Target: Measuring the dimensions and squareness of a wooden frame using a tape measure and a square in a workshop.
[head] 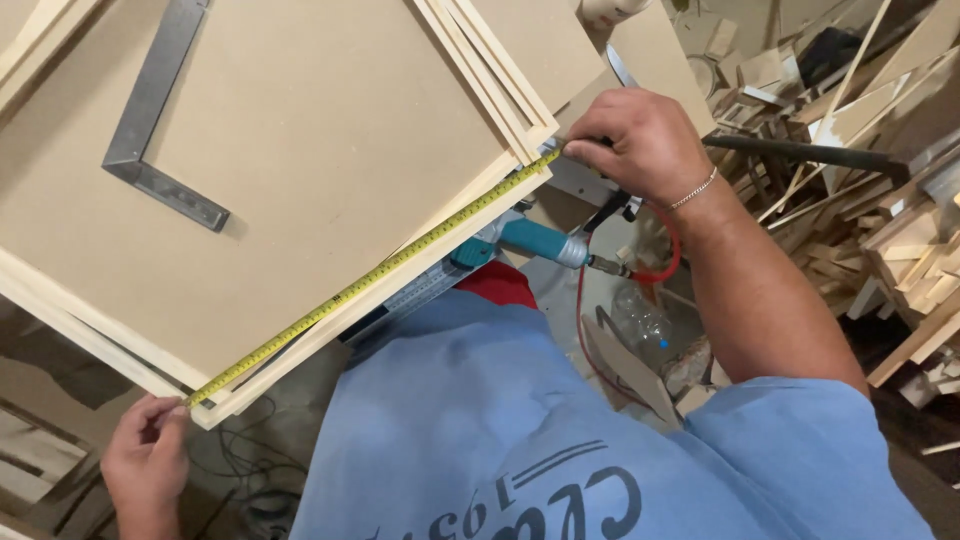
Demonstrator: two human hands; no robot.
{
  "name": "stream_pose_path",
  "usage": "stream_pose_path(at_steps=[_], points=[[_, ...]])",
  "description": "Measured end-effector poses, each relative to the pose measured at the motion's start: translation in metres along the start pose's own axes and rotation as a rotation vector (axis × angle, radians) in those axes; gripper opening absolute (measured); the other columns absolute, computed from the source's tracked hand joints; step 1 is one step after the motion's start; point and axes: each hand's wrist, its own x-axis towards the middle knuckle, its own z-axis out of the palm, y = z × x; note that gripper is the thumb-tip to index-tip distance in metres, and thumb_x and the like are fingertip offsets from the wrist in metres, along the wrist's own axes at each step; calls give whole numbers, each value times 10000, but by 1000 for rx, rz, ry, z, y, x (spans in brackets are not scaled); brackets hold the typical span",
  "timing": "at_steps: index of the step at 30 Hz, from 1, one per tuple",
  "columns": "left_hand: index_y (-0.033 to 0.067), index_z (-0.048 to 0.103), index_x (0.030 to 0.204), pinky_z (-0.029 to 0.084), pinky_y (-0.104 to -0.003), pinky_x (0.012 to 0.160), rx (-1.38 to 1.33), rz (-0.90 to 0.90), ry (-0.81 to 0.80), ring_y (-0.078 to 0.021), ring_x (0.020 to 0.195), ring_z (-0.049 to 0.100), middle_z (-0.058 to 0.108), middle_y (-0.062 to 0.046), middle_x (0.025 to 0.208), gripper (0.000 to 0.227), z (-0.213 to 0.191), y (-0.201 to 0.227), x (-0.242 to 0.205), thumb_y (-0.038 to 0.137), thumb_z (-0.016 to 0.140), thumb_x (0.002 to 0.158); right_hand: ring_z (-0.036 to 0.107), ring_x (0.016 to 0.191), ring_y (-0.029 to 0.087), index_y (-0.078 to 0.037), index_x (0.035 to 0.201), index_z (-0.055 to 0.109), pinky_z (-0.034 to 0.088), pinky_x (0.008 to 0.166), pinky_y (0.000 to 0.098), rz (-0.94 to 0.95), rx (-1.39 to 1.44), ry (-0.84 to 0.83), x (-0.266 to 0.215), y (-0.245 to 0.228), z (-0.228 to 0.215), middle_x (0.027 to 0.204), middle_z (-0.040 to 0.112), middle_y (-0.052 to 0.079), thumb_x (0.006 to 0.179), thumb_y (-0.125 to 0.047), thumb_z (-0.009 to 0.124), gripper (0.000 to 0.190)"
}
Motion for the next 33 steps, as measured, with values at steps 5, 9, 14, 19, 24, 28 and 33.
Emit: stream_pose_path(at_steps=[5, 9, 14, 19, 24, 28, 33], points=[[52, 755, 1105, 470, -323, 936, 82, -40, -54, -188, 1036, 590, 660, -76, 1267, 178, -8, 28, -3, 59, 652, 960, 663, 844, 253, -122, 1012, 806, 499, 644, 419, -38, 31, 24, 1, -2, -4, 922, 720, 41, 996, -236, 822, 117], [66, 772, 1000, 458, -348, 955, 176, 19, -119, -201, 1051, 597, 655, -82, 1213, 152, -10, 22, 0, 78, 645, 916, 663, 855, 251, -135, 1013, 801, 513, 663, 426, -26, -6, -9, 0, -1, -7, 931, 719, 30, 987, -247, 823, 117], [50, 767, 973, 457, -335, 890, 180, 32, -155, -198, 1004, 589, 637, -47, 1015, 125, -12, 29, 1, 61, 643, 961, 667, 862, 257, -141, 1014, 804, 515, 647, 431, -37, -16, -10, 1, -2, -7, 914, 718, 27, 986, -251, 822, 115], [60, 777, 1038, 420, -378, 1105, 154, -9, -110, -242, 1418, 548, 653, -187, 1365, 164, -10, 5, 5, 69, 663, 919, 658, 853, 258, -141, 999, 796, 513, 637, 430, -47, -38, -5, 2, -5, -8, 911, 710, 30, 996, -259, 813, 120], [48, 772, 1027, 451, -387, 1072, 137, -8, -105, -240, 1404, 562, 680, -153, 1301, 155, -9, 17, 1, 56, 665, 915, 665, 864, 267, -147, 1004, 799, 521, 648, 441, -50, -35, 3, 2, -4, -7, 925, 717, 28, 996, -256, 817, 111], [20, 770, 1021, 431, -421, 1125, 138, -37, -115, -271, 1445, 531, 670, -196, 1340, 150, -10, 33, -3, 30, 664, 915, 663, 857, 258, -145, 991, 796, 525, 654, 432, -31, -38, -2, 3, -5, -7, 923, 719, 27, 993, -254, 820, 112], [65, 765, 1008, 452, -330, 998, 120, 35, -107, -168, 1226, 580, 673, -92, 1227, 135, -9, 9, 1, 48, 664, 920, 664, 854, 252, -135, 1001, 802, 528, 654, 429, -30, -43, 1, 3, -5, -6, 924, 723, 32, 988, -247, 826, 115]])
